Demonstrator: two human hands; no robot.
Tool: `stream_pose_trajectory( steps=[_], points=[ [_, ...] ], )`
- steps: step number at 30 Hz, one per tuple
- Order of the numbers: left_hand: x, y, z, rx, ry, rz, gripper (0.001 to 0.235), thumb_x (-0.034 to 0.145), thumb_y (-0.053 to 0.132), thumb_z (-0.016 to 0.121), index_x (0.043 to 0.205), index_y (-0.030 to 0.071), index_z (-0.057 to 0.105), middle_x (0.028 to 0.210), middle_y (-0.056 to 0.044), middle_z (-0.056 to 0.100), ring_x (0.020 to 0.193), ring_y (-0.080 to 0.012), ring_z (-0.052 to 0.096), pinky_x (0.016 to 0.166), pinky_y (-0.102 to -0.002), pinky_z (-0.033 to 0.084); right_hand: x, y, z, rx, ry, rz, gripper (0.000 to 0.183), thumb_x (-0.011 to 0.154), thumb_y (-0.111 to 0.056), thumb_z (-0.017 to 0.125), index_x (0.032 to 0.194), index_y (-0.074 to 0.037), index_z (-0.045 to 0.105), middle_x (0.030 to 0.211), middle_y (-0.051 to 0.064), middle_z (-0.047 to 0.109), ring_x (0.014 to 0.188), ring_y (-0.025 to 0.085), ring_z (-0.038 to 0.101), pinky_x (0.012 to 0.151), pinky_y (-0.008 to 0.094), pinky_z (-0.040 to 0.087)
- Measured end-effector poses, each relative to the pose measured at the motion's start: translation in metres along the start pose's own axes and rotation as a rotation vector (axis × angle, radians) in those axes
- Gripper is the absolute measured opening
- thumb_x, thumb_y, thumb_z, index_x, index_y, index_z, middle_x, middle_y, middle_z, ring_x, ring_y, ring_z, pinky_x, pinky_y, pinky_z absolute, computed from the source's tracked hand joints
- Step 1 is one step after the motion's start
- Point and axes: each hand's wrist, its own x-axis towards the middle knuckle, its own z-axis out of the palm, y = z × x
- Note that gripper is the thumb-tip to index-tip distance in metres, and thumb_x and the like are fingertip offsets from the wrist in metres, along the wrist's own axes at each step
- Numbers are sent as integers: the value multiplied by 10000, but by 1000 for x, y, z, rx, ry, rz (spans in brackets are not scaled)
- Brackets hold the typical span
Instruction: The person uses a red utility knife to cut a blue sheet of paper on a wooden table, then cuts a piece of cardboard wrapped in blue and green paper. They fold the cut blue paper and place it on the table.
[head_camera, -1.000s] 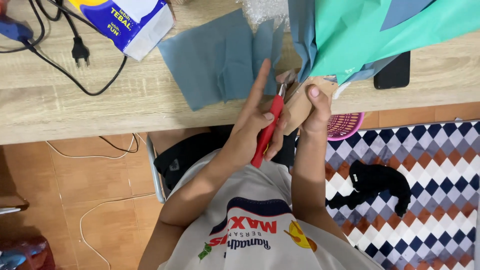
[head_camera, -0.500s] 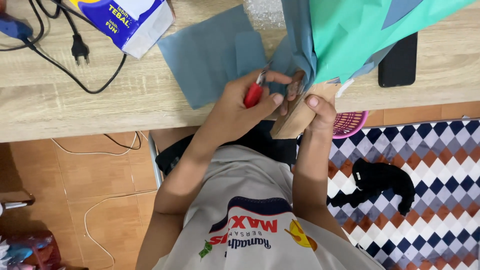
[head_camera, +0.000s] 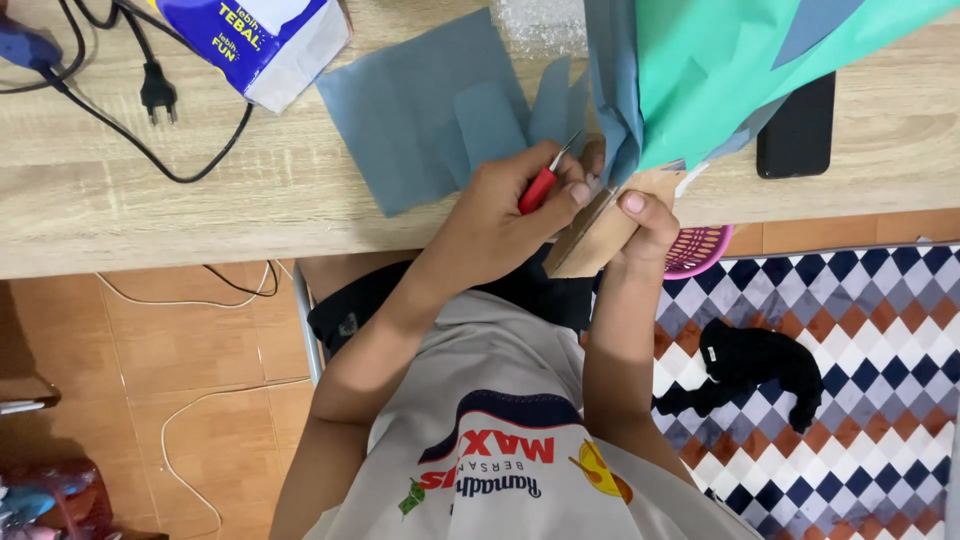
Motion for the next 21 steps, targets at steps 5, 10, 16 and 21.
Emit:
stream_pose_trajectory(
  steps=[5,10,16,21],
  points=[
    [0,-23,11,-59,17,-16,123,1006,153,600,960,67,676,579,-50,593,596,-110,608,575,-233,463,1,-1,-4,7,15,16,704,667,-125,631,1359,-19,559,904,169,669,680,291,706,754,455,652],
    [-2,-24,18,-194,78,-90,121,996,126,583,918,63,651,560,-37,511,527,-86,544,490,-206,433,1,-1,-18,24,-44,-5,678,683,-104,614,1351,-8,550,944,188,653,797,323,707,809,486,634],
    [-8,-17,25,-308,67,-198,114,973,128,566,893,73,625,579,22,418,488,-39,440,433,-189,356,-2,-12,32,145,-166,38,604,672,-149,673,1252,1,600,907,170,621,811,307,671,775,448,620],
    [-7,-30,27,-249,43,-154,106,956,114,587,874,72,640,582,-12,473,522,-60,473,443,-205,380,4,-25,44,136,-282,-8,518,662,-208,635,1151,-41,587,852,80,511,817,237,494,760,377,543]
  ],
)
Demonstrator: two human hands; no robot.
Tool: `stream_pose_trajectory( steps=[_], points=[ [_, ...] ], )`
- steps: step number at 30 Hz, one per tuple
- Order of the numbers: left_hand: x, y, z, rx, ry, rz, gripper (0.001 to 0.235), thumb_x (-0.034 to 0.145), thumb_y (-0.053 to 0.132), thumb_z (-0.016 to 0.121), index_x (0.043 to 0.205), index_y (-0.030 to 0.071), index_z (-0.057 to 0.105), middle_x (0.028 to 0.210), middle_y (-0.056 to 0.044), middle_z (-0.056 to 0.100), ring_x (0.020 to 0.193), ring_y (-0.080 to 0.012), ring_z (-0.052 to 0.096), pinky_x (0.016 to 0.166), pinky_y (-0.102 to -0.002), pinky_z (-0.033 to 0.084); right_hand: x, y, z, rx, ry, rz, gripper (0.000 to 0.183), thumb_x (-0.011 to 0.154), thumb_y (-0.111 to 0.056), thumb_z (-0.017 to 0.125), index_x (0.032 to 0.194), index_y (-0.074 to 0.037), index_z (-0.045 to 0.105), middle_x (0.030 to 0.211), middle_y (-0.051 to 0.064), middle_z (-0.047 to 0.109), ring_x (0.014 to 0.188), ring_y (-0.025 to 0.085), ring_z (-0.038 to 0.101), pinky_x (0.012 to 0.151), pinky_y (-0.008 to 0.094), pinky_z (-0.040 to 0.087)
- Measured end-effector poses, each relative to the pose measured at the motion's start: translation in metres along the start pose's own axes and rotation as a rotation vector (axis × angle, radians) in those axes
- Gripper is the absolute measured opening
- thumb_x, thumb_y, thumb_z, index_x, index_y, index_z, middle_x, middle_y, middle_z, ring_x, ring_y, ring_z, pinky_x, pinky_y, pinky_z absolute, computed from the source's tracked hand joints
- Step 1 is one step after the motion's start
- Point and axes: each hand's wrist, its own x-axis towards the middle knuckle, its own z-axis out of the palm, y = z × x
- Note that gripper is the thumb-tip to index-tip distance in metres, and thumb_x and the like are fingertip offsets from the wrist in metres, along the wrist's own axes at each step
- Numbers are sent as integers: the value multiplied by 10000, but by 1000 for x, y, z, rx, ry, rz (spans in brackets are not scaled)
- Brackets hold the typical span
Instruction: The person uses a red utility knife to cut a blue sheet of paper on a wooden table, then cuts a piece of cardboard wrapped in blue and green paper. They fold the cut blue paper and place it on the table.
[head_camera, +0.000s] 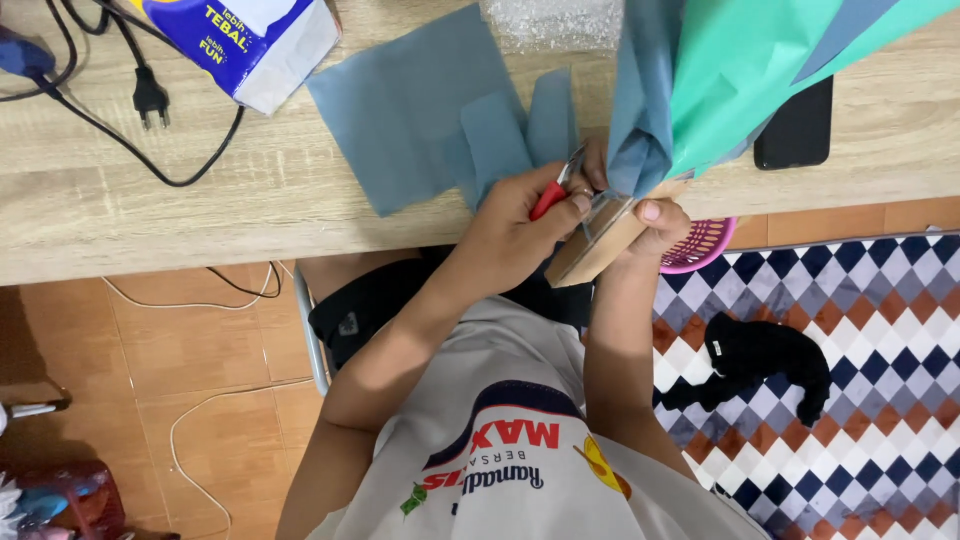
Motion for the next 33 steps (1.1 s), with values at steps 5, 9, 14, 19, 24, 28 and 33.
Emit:
stream_pose_trajectory(
  steps=[5,9,14,19,24,28,33],
  points=[
    [1,2,4,52,-7,29,98,945,108,593,865,78,640,584,-12,490,543,-71,508,475,-211,399,-5,5,-21,64,-77,-26,436,680,-239,652,1087,-99,582,821,7,446,780,161,398,729,312,503],
    [0,-1,3,59,10,37,103,956,104,586,894,82,666,582,-3,498,583,-63,502,503,-213,397,-8,8,-6,-1,78,-59,563,677,-204,590,1212,-34,564,855,52,493,718,223,485,756,365,548],
    [-6,48,0,141,79,93,90,987,126,633,993,60,694,594,-25,526,611,-69,509,538,-226,421,-7,-20,20,-175,183,-42,346,784,-152,630,1106,-31,592,773,98,599,659,239,642,683,401,608],
    [-23,82,5,295,142,55,274,1015,257,633,1247,117,676,703,72,350,641,-54,314,658,-224,352,13,-99,100,-855,292,-154,425,985,-108,698,1312,-94,426,944,90,553,852,341,700,863,524,629],
    [-26,86,10,249,46,191,440,981,252,695,1391,124,601,1209,16,621,555,-21,297,577,-176,330,7,-80,145,-1566,597,-43,757,1029,-399,768,1302,-125,117,1314,126,52,1235,276,109,1056,439,173],
    [-32,91,2,224,49,160,615,907,274,743,1463,85,559,1376,45,665,617,-8,238,549,-148,266,-2,-31,160,-1642,162,-366,798,1079,-47,594,1659,-16,48,1675,191,1,1568,320,360,1249,423,505],
    [-32,28,-47,162,245,335,507,793,110,891,1250,55,678,714,-42,636,529,-45,515,505,-203,420,-11,26,163,-1701,171,-502,727,1023,-261,462,1582,129,209,1540,296,175,1293,442,439,1123,553,434]
  ],
)
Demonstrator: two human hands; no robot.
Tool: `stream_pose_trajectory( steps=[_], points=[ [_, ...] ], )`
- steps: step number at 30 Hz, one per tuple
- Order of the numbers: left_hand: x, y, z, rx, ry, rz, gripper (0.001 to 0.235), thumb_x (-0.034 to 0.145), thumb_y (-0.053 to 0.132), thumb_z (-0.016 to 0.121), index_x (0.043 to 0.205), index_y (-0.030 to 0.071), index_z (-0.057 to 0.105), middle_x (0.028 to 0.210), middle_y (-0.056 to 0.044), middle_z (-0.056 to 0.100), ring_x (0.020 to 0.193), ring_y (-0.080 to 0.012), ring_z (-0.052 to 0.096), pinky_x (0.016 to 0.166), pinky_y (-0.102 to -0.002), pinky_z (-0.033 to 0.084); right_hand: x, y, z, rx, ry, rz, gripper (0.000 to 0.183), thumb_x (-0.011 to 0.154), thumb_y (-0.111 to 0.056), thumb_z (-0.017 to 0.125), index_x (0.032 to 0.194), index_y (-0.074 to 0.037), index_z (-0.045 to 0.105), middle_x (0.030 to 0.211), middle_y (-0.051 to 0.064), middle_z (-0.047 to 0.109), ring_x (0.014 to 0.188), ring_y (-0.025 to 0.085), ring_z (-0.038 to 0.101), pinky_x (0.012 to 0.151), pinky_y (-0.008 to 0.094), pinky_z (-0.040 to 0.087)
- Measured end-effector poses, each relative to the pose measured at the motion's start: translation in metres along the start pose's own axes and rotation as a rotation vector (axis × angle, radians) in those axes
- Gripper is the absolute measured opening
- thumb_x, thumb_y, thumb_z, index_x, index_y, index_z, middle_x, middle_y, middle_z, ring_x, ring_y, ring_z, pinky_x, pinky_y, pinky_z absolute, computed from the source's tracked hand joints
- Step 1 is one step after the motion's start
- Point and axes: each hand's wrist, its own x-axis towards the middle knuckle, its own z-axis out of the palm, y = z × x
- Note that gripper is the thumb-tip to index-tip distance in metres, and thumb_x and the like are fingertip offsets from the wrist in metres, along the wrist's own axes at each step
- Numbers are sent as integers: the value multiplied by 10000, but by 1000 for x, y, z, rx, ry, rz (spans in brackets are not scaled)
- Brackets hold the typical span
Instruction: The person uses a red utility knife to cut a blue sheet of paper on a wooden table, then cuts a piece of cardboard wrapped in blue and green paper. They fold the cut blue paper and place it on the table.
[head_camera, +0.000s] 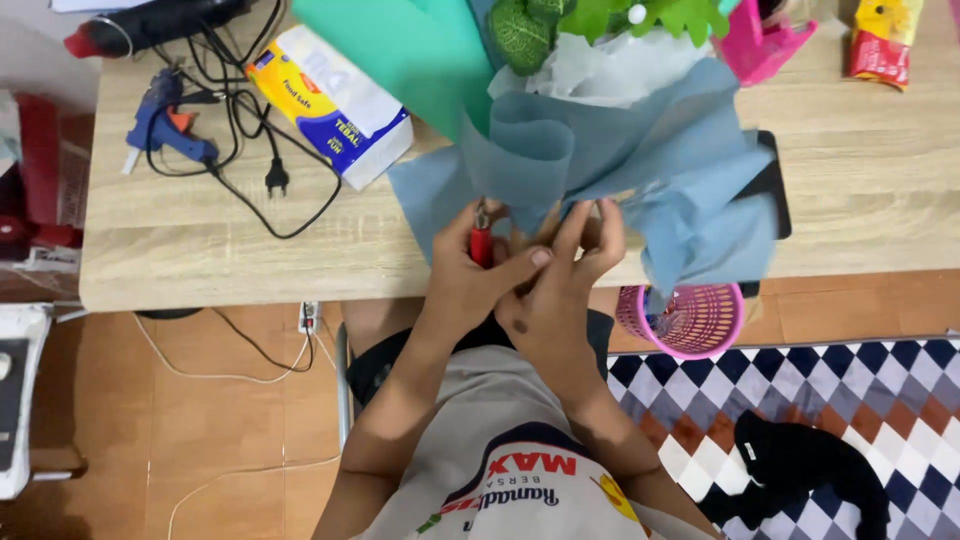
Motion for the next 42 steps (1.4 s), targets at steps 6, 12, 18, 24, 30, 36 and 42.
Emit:
stream_pose_trajectory(
  steps=[6,12,18,24,30,36,42],
  points=[
    [-28,-14,-38,97,184,42,236,875,77,825,1074,47,700,941,-58,736,848,-97,637,779,-313,566,-7,-5,-33,203,-242,-181,748,957,-232,740,1556,-2,356,1519,244,301,1366,404,371,1080,484,411],
    [-32,7,-39,81,237,71,242,870,140,836,976,74,629,771,-13,581,705,-54,542,648,-239,487,18,3,-48,38,-138,-244,341,999,-265,679,1251,-38,643,1258,131,667,1079,293,591,954,385,313],
    [-31,17,-37,55,226,101,245,884,230,805,912,89,607,774,-22,570,790,-77,523,705,-275,490,18,12,-32,67,-182,-265,263,920,-92,853,1146,-82,718,1057,74,729,872,283,672,809,379,460],
    [-20,44,-36,-65,125,67,366,794,190,883,1023,89,615,889,-18,622,881,-90,575,810,-302,525,26,4,-27,-11,-88,-428,152,910,-77,852,1016,-139,763,962,19,711,855,271,585,830,378,455],
    [-22,37,-43,-247,51,-21,766,682,118,976,1323,23,567,1135,-102,696,1041,-138,654,976,-353,569,33,-4,-27,28,-34,-538,100,941,-103,860,905,-153,781,921,34,701,857,291,547,816,390,455],
    [-33,23,-58,-162,37,-12,784,663,79,985,1333,24,581,1144,-95,684,1057,-138,629,986,-366,558,28,7,-30,79,-37,-565,107,946,-175,860,863,-151,796,901,53,703,870,304,557,837,383,473],
    [-30,28,-56,60,32,2,503,681,188,991,985,92,603,794,25,494,780,-68,479,754,-244,411,1,37,-25,146,-95,-446,125,968,-54,774,893,-154,785,865,57,710,746,273,623,802,387,528]
  ],
)
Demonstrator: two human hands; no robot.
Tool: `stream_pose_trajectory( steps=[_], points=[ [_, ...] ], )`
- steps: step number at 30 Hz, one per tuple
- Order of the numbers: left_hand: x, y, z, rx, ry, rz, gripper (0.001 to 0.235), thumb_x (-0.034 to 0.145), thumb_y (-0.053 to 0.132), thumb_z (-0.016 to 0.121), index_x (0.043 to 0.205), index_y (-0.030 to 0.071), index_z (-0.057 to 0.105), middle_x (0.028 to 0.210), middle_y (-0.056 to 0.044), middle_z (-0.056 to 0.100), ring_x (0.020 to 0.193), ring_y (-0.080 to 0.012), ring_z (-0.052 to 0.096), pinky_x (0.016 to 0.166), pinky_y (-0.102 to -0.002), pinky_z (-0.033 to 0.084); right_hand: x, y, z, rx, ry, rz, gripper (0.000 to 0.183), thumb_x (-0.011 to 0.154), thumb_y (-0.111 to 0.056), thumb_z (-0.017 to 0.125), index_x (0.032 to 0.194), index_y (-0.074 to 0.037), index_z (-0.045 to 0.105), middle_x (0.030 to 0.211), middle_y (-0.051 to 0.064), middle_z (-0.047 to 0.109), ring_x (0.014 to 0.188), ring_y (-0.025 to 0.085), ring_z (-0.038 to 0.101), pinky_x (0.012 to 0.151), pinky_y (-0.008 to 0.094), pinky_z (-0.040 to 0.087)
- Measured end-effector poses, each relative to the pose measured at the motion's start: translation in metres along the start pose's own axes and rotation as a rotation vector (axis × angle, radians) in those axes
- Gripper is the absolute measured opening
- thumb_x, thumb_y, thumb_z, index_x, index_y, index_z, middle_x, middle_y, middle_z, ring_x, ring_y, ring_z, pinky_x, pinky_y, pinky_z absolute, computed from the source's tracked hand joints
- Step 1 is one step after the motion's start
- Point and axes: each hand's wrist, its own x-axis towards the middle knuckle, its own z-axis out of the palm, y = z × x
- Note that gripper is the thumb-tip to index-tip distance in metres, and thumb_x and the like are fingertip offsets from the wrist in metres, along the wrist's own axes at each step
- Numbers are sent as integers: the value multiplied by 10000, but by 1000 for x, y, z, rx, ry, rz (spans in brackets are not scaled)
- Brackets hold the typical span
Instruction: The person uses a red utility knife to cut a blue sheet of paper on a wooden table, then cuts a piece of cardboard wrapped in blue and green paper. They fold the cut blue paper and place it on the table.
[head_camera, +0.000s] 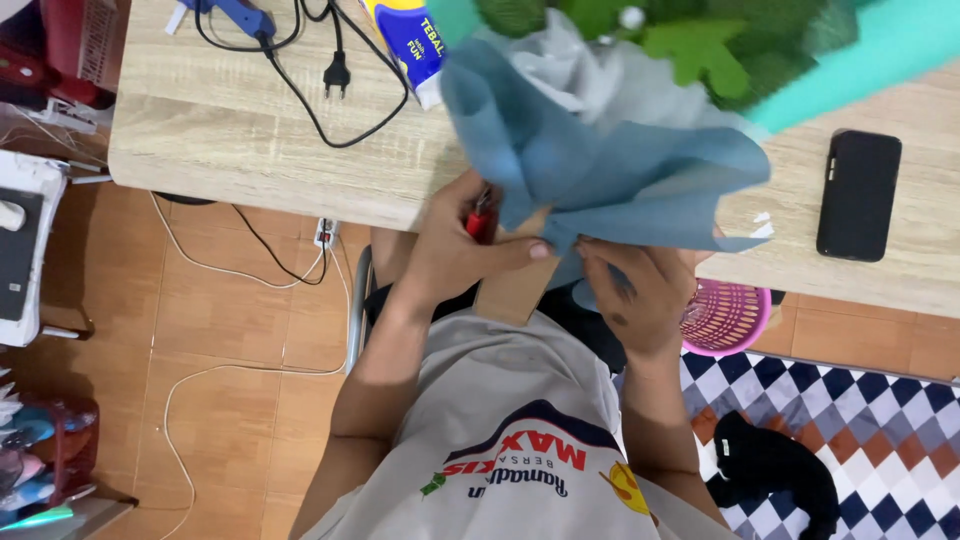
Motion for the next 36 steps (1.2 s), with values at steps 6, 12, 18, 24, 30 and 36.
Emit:
stream_pose_trajectory(
  steps=[6,12,18,24,30,36],
  points=[
    [39,-2,47,33,-195,42,442,770,312,923,997,89,617,787,-43,460,783,-109,479,747,-287,403,-49,44,-25,211,64,285,101,905,21,828,956,18,740,869,151,746,768,273,702,761,388,553],
    [70,1,53,213,-421,106,453,966,364,729,1276,48,631,1007,-170,558,924,-332,611,861,-487,511,-90,79,-57,309,270,349,210,942,-45,736,968,116,604,865,205,651,731,210,615,727,364,512],
    [89,-49,27,1465,-180,278,565,985,378,745,1432,173,467,1125,-96,479,725,-232,609,379,-348,461,-80,53,-57,100,361,491,219,1010,-183,724,1000,3,609,880,144,611,815,227,597,756,328,482],
    [87,-38,18,1522,-116,457,618,936,433,838,1433,211,544,1166,-44,575,1124,-296,516,878,-421,420,-72,44,-55,65,316,455,184,1007,-133,732,997,7,613,905,148,626,862,253,624,842,362,527],
    [71,57,41,232,-545,-312,463,981,470,536,1243,103,638,1059,17,644,974,-89,595,814,-237,453,-51,29,-51,59,107,302,81,964,8,716,926,54,661,814,161,710,729,252,678,760,349,536],
    [58,60,57,47,-514,-588,590,804,448,713,1267,111,570,1069,10,699,965,-65,642,829,-229,530,-20,21,-41,-163,-50,43,153,889,89,722,863,-61,731,860,99,705,777,316,619,844,436,452]
  ],
)
